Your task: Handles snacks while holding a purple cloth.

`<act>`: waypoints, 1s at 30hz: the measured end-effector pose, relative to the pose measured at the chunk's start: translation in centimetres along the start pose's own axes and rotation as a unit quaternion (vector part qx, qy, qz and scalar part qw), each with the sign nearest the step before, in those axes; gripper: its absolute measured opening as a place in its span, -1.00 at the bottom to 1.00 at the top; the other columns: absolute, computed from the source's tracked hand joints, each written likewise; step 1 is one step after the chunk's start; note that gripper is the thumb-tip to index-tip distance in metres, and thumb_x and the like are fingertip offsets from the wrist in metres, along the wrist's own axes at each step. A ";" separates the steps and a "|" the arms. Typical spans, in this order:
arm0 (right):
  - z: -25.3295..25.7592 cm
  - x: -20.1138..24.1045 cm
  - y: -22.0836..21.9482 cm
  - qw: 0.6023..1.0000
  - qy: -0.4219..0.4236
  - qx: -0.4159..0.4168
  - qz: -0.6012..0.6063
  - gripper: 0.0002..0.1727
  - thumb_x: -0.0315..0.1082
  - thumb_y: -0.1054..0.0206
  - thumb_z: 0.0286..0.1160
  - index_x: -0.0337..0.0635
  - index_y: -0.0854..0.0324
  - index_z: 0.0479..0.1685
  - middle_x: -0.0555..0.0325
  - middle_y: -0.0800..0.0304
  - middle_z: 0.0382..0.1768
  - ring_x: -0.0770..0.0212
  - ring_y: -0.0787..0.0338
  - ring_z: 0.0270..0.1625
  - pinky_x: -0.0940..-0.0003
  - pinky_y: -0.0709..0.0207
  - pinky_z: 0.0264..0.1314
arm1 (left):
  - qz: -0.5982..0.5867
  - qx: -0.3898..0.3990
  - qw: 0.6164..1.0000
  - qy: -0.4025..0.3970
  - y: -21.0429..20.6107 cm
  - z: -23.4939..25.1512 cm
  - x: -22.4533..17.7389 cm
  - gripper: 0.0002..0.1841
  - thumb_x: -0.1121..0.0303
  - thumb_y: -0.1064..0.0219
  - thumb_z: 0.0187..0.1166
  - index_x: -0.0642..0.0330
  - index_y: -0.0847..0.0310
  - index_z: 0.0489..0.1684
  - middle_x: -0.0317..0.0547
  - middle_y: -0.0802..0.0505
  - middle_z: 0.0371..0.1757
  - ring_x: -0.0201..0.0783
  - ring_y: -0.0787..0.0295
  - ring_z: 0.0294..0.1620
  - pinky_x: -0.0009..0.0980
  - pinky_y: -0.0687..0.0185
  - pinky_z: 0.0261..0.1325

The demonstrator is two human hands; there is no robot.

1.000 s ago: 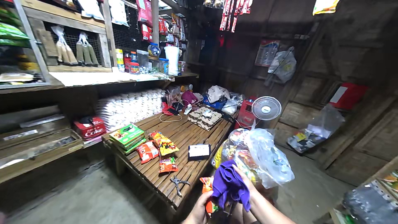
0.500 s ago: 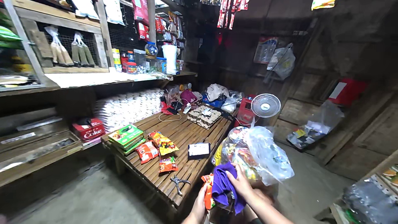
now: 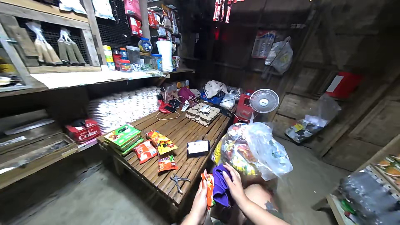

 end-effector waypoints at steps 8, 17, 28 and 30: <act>-2.2 0.8 -3.8 0.988 0.011 0.118 -0.099 -0.18 0.20 -0.31 0.47 0.05 -0.39 0.75 -0.26 0.05 0.86 -0.37 -0.01 0.84 -0.30 0.00 0.80 | -0.102 -0.016 0.994 0.046 -0.1 -0.5 0.7 -0.43 0.09 0.44 0.93 0.14 0.03 0.82 0.01 -0.63 0.45 -0.31 -0.66 0.33 -0.31 -0.61 0.37; -2.4 5.2 -3.5 0.924 0.345 0.091 -0.135 -0.47 0.18 -0.19 0.62 0.31 -0.61 0.51 -0.09 -0.42 0.68 -0.20 -0.32 0.76 -0.32 -0.20 0.72 | -0.299 0.052 0.950 0.070 -2.0 -1.1 -0.3 -0.36 -0.02 0.48 0.90 0.16 -0.49 0.36 0.01 -0.88 0.08 -0.15 -0.85 0.13 -0.17 -0.76 0.26; -2.3 7.4 -4.2 0.958 0.202 0.065 -0.193 -0.50 -0.04 -0.18 0.64 0.09 -0.65 0.51 -0.08 -0.53 0.61 -0.30 -0.44 0.66 -0.40 -0.30 0.58 | -0.290 0.069 0.953 0.057 -2.5 -1.5 0.4 -0.38 -0.01 0.46 0.90 0.13 -0.49 0.37 -0.08 -0.88 0.10 -0.25 -0.84 0.16 -0.26 -0.74 0.28; -2.6 7.8 -4.5 0.950 0.241 0.050 -0.191 -0.51 -0.05 -0.18 0.64 0.06 -0.67 0.48 -0.09 -0.58 0.56 -0.29 -0.51 0.61 -0.37 -0.34 0.57 | -0.300 0.052 0.952 0.042 -2.2 -1.5 0.3 -0.39 0.00 0.46 0.90 0.14 -0.48 0.38 -0.08 -0.88 0.11 -0.25 -0.84 0.16 -0.28 -0.74 0.27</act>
Point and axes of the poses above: each hand's wrist, its own z-axis towards the middle knuckle, its own y-axis out of the back of the hand, x = y × z, the point moved 10 cm from there along z, towards the middle knuckle
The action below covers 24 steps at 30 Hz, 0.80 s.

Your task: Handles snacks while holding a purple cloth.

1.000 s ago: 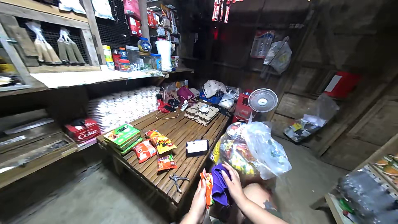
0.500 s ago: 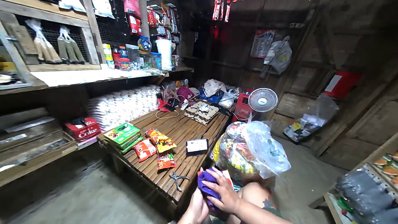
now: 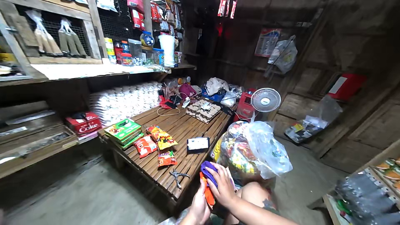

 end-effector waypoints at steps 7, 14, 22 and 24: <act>-0.9 2.6 0.1 0.988 0.133 -0.037 -0.065 -0.54 -0.20 -0.35 0.44 0.26 -0.70 0.38 -0.02 -0.64 0.50 -0.28 -0.55 0.58 -0.27 -0.46 0.51 | -0.012 -0.088 0.995 -0.035 0.5 0.0 -1.5 -0.42 0.08 0.50 0.92 0.14 -0.48 0.28 -0.08 -0.86 -0.02 -0.25 -0.84 0.04 -0.27 -0.76 0.17; -0.3 5.0 -0.7 0.991 0.089 0.093 -0.036 -0.45 -0.32 -0.48 0.31 0.12 -0.71 0.41 -0.04 -0.66 0.48 -0.19 -0.57 0.57 -0.16 -0.46 0.58 | 0.001 -0.136 0.989 -0.051 0.5 -0.2 -4.1 -0.44 0.13 0.45 0.93 0.21 -0.53 0.18 -0.05 -0.84 -0.10 -0.24 -0.83 -0.04 -0.27 -0.77 0.09; -0.9 5.2 -1.4 0.973 0.090 0.212 0.020 -0.45 -0.41 -0.45 0.29 0.06 -0.75 0.39 -0.01 -0.68 0.48 -0.20 -0.55 0.59 -0.18 -0.45 0.56 | -0.010 -0.180 0.984 0.000 2.9 0.3 -3.7 -0.32 -0.14 0.38 0.87 0.22 -0.56 0.17 0.03 -0.85 -0.17 -0.14 -0.85 -0.13 -0.16 -0.79 -0.02; -1.6 4.8 -2.1 0.968 0.124 0.215 0.024 -0.49 -0.39 -0.45 0.27 0.10 -0.78 0.32 0.06 -0.72 0.45 -0.18 -0.57 0.58 -0.20 -0.49 0.52 | -0.003 -0.163 0.987 0.009 4.2 0.9 -3.4 -0.27 -0.21 0.37 0.84 0.20 -0.58 0.23 0.07 -0.88 -0.12 -0.10 -0.87 -0.10 -0.12 -0.80 -0.01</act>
Point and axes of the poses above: each hand's wrist, its own z-axis towards the middle knuckle, its own y-axis out of the back of the hand, x = y × z, the point moved 10 cm from there along z, towards the middle knuckle
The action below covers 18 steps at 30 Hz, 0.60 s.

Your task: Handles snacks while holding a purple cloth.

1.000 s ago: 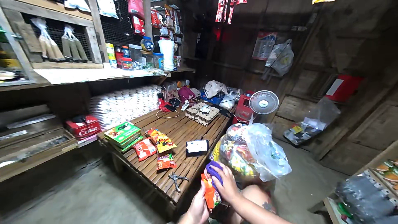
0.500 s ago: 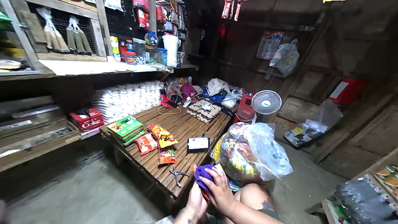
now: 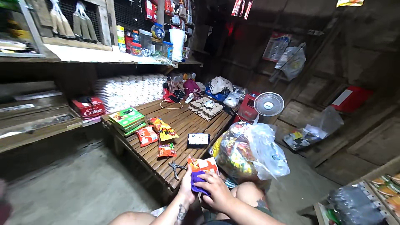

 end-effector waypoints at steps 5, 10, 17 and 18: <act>-0.3 0.4 0.0 0.999 0.021 0.042 -0.004 -0.58 -0.37 -0.48 0.27 0.08 -0.83 0.20 0.09 -0.77 0.37 -0.18 -0.63 0.50 -0.20 -0.56 0.41 | 0.022 0.042 0.999 -0.017 -0.8 0.2 -0.6 -0.25 -0.19 0.46 0.84 0.19 -0.56 0.30 0.08 -0.89 -0.06 -0.10 -0.89 -0.06 -0.13 -0.82 0.00; -0.3 -2.1 1.7 0.987 -0.040 0.154 -0.027 -0.66 -0.28 -0.37 0.43 0.07 -0.84 0.17 0.09 -0.75 0.40 -0.15 -0.60 0.53 -0.23 -0.47 0.48 | 0.048 0.116 0.990 -0.071 -2.4 0.3 -1.0 -0.40 -0.03 0.44 0.91 0.04 -0.24 0.71 0.00 -0.83 0.21 -0.17 -0.83 0.17 -0.19 -0.75 0.26; 0.1 -6.5 9.7 0.983 -0.166 -0.069 -0.048 -0.53 -0.25 -0.35 0.33 0.10 -0.79 0.31 0.04 -0.67 0.48 -0.18 -0.56 0.57 -0.20 -0.43 0.54 | 0.043 0.134 0.988 -0.060 -3.5 -0.2 -1.2 -0.43 -0.02 0.42 0.91 -0.09 -0.05 0.82 0.05 -0.80 0.28 -0.10 -0.83 0.21 -0.13 -0.77 0.27; 0.5 -5.3 9.3 0.986 -0.135 -0.092 -0.026 -0.52 -0.29 -0.37 0.31 0.09 -0.79 0.30 0.02 -0.66 0.49 -0.19 -0.55 0.57 -0.22 -0.43 0.55 | 0.040 0.135 0.989 -0.053 -3.6 -0.4 -0.9 -0.42 -0.02 0.42 0.91 -0.05 -0.14 0.78 0.04 -0.82 0.24 -0.11 -0.85 0.17 -0.14 -0.79 0.23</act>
Point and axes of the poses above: each hand's wrist, its own z-axis towards the middle knuckle, its own y-axis out of the back of the hand, x = y × z, the point moved 10 cm from there along z, towards the middle knuckle
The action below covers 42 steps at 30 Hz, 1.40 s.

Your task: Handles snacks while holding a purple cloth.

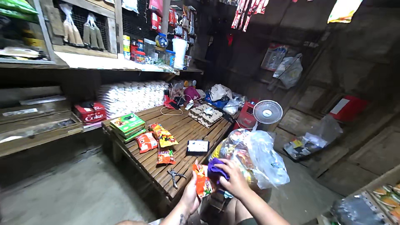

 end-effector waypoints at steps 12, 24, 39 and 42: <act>-0.7 -6.7 -4.0 0.978 -0.182 -0.036 0.094 -0.41 -0.03 -0.29 0.65 0.04 -0.49 0.65 -0.47 -0.06 0.76 -0.47 -0.36 0.66 -0.27 -0.35 0.62 | -0.059 0.080 0.995 0.027 -2.0 -1.9 -0.5 -0.38 -0.04 0.48 0.89 0.10 -0.37 0.51 -0.02 -0.88 0.15 -0.10 -0.84 0.21 -0.09 -0.72 0.36; -2.4 1.3 -6.2 0.998 0.053 -0.038 0.024 -0.48 -0.05 -0.46 0.43 0.29 -0.71 0.45 -0.14 -0.45 0.66 -0.37 -0.38 0.69 -0.49 -0.25 0.60 | -0.053 -0.003 0.997 0.052 -1.4 -2.2 1.5 -0.36 -0.04 0.44 0.91 0.10 -0.62 0.09 -0.08 -0.91 -0.12 -0.21 -0.87 -0.06 -0.22 -0.79 0.06; -3.6 5.6 -7.5 0.986 0.156 -0.030 0.043 -0.54 -0.12 -0.47 0.46 0.22 -0.75 0.39 -0.15 -0.51 0.62 -0.44 -0.36 0.69 -0.51 -0.20 0.63 | -0.027 -0.039 0.997 0.057 0.0 -4.3 1.0 -0.41 0.12 0.58 0.89 0.03 -0.51 -0.05 -0.26 -0.82 -0.28 -0.39 -0.79 -0.20 -0.39 -0.74 -0.07; -1.3 1.5 -6.3 0.998 0.042 -0.029 0.032 -0.41 -0.04 -0.56 0.31 0.20 -0.71 0.45 -0.18 -0.50 0.62 -0.30 -0.53 0.60 -0.39 -0.37 0.56 | -0.032 -0.022 0.997 0.060 0.0 -2.4 2.3 -0.43 0.12 0.48 0.91 0.05 -0.57 -0.03 -0.18 -0.88 -0.24 -0.29 -0.85 -0.19 -0.30 -0.78 -0.07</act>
Point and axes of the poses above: each hand's wrist, its own z-axis towards the middle knuckle, its own y-axis out of the back of the hand, x = y × z, the point moved 10 cm from there along z, towards the middle knuckle
